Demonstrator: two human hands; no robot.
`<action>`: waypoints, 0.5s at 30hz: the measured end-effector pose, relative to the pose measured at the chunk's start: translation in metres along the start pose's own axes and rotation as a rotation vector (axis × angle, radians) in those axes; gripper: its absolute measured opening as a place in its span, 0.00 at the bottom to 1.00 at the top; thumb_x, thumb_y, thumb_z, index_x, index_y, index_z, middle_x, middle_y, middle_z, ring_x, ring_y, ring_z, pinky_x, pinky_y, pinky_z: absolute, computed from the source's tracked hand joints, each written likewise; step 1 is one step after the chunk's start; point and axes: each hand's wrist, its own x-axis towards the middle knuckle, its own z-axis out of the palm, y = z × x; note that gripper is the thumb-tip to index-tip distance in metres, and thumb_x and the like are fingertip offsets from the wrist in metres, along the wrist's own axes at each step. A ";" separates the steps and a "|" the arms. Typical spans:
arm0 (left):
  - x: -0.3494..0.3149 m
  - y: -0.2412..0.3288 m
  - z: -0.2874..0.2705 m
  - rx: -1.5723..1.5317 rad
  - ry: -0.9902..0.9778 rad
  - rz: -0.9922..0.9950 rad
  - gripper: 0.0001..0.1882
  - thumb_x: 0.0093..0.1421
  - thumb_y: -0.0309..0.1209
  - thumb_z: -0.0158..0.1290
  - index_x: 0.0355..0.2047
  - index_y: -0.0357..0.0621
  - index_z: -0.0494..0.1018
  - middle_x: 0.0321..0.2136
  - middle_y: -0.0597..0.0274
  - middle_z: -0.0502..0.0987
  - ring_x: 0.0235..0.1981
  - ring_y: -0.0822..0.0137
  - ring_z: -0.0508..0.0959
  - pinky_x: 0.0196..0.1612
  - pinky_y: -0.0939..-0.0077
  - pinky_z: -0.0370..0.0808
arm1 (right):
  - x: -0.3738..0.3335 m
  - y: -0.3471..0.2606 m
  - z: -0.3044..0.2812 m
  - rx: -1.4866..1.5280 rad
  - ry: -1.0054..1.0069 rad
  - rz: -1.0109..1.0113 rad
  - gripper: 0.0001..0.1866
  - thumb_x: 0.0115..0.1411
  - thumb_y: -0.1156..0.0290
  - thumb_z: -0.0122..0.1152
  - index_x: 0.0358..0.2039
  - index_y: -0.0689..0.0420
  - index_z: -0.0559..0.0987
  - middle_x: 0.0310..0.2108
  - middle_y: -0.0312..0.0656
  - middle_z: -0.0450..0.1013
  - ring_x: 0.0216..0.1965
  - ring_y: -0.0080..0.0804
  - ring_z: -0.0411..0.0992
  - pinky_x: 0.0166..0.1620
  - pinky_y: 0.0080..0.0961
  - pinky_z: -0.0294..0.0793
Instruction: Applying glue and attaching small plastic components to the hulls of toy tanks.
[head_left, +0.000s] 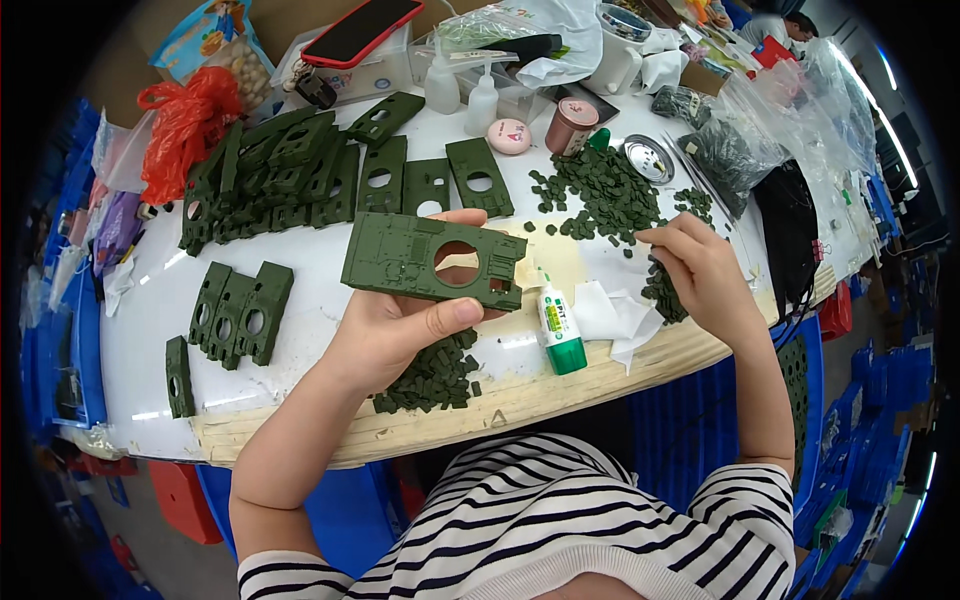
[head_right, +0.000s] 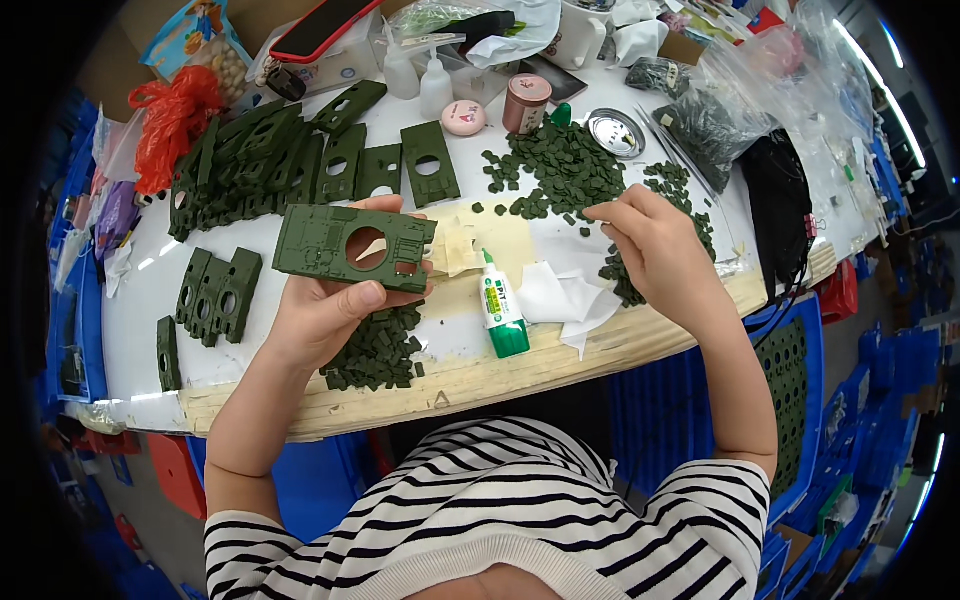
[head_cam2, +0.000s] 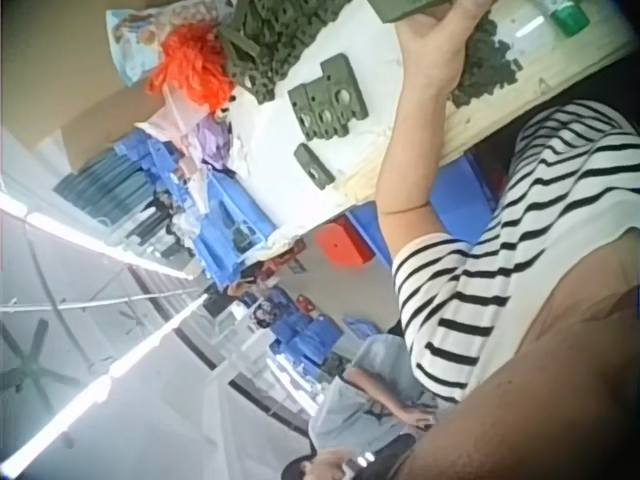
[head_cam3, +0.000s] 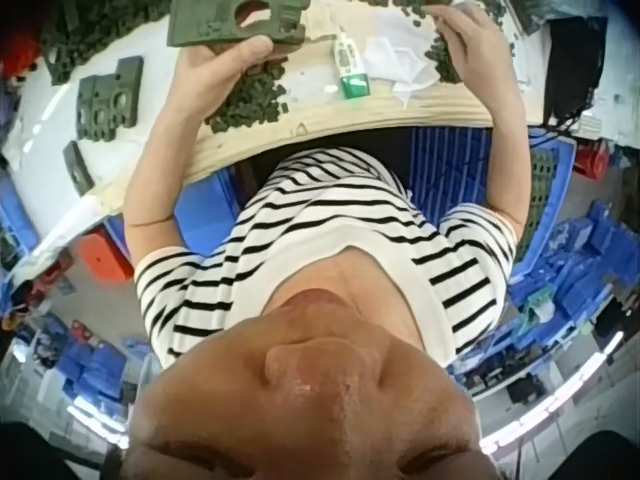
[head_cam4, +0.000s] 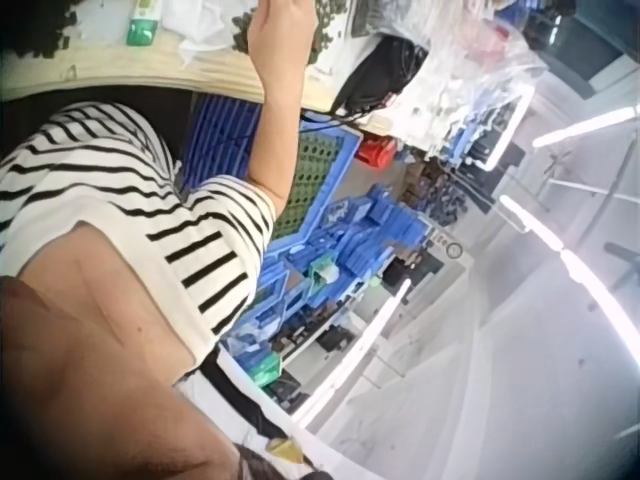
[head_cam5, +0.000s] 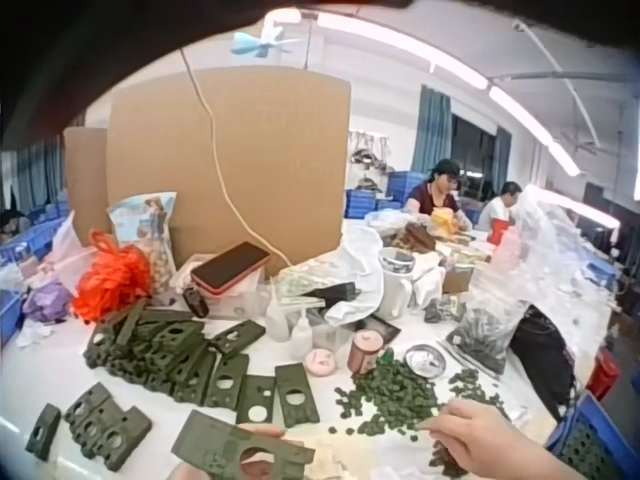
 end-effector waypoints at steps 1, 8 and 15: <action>0.000 0.001 0.000 -0.005 0.009 0.005 0.42 0.51 0.34 0.64 0.61 0.39 0.53 0.52 0.50 0.68 0.49 0.56 0.75 0.48 0.60 0.77 | 0.005 -0.005 -0.004 0.064 0.030 -0.036 0.08 0.53 0.82 0.58 0.35 0.63 0.77 0.26 0.44 0.71 0.28 0.38 0.71 0.31 0.29 0.70; 0.004 0.005 -0.006 -0.018 0.034 0.037 0.40 0.52 0.32 0.62 0.61 0.42 0.52 0.52 0.49 0.67 0.49 0.53 0.74 0.48 0.57 0.77 | 0.053 -0.061 -0.018 0.403 0.057 -0.177 0.07 0.53 0.82 0.60 0.33 0.63 0.80 0.27 0.40 0.76 0.27 0.22 0.75 0.32 0.16 0.76; 0.005 0.006 -0.010 -0.051 0.044 0.060 0.36 0.54 0.27 0.59 0.60 0.42 0.53 0.53 0.50 0.66 0.52 0.54 0.72 0.50 0.55 0.76 | 0.081 -0.075 0.021 0.980 -0.022 -0.048 0.08 0.56 0.80 0.60 0.37 0.62 0.81 0.30 0.38 0.77 0.31 0.20 0.76 0.35 0.14 0.76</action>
